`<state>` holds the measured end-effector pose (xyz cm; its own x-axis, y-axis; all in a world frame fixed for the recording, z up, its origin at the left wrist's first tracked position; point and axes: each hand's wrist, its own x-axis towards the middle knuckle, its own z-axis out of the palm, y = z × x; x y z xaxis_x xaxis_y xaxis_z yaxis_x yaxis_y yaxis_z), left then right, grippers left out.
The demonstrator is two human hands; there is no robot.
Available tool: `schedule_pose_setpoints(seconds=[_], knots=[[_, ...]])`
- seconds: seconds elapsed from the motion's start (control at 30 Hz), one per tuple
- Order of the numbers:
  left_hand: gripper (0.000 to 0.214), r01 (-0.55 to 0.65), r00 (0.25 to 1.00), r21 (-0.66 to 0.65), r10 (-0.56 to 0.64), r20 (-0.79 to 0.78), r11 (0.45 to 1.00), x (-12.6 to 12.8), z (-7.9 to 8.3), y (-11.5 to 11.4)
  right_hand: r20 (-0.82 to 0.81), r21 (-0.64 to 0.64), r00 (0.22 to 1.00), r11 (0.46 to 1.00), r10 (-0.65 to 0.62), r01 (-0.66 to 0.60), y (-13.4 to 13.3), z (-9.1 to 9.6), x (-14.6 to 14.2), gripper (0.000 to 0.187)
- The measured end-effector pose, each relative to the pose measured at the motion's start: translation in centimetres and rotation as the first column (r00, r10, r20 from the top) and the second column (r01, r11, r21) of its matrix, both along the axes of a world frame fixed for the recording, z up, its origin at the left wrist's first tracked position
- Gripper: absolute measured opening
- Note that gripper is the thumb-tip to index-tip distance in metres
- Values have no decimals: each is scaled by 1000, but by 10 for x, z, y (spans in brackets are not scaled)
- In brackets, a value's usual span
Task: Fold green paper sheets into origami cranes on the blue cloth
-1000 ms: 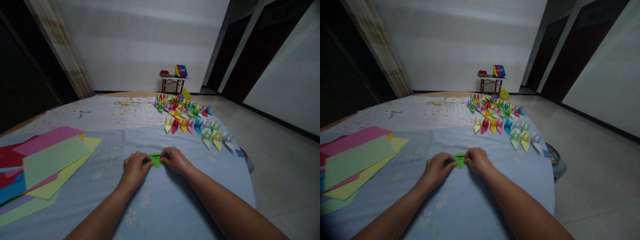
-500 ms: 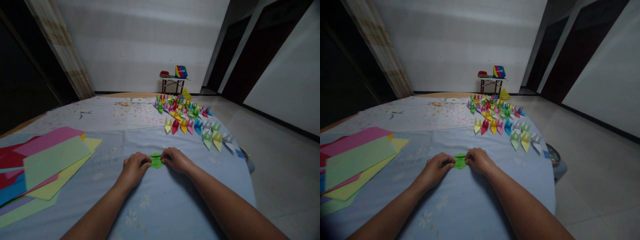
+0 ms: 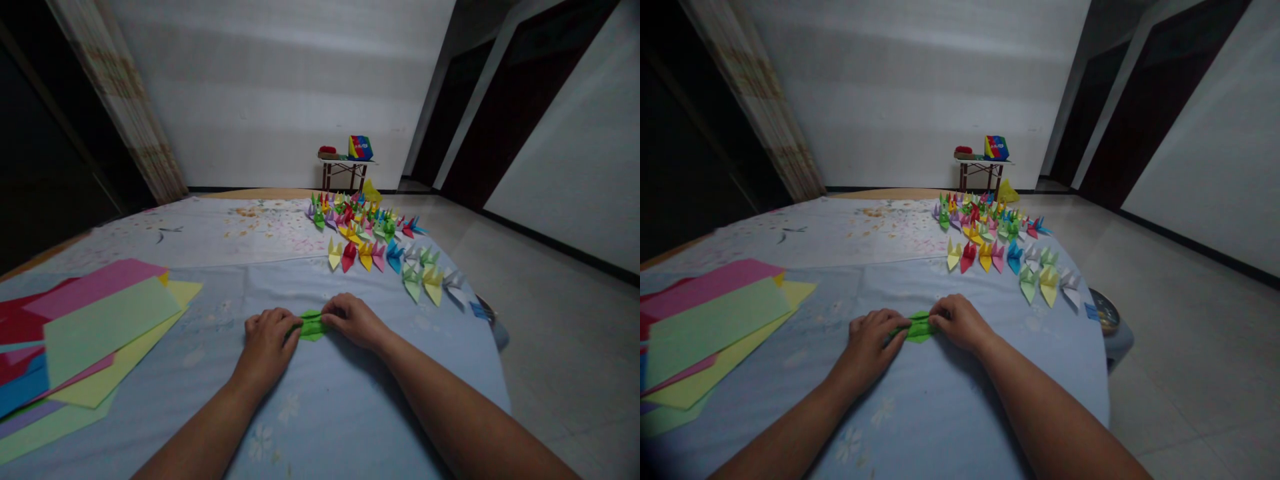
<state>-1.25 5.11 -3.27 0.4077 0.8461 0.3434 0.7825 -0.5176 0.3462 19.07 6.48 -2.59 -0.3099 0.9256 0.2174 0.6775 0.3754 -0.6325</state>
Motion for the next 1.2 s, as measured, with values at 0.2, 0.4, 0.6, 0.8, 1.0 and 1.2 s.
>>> schedule_pose_setpoints(seconds=[0.2,0.4,0.6,0.8,1.0,1.2], knots=[[17,3,1000,-14,-3,2,1000,-1,-3,3,91,87,990,991,-112,104,-1,0,2,26],[16,-18,998,-40,20,51,999,-2,-3,3,171,63,985,998,-29,18,-6,-2,-5,28],[30,-104,979,-78,115,165,992,-2,-3,5,68,15,998,1000,12,-13,-5,-1,-7,27],[24,11,950,-227,61,306,974,-1,3,5,-21,115,995,989,95,-92,-6,1,-7,39],[9,20,941,-80,8,338,997,0,13,1,12,203,982,961,187,-186,-9,9,-3,37],[11,130,977,71,-140,161,989,-2,17,-4,54,284,989,948,135,-145,-6,4,-1,10]])
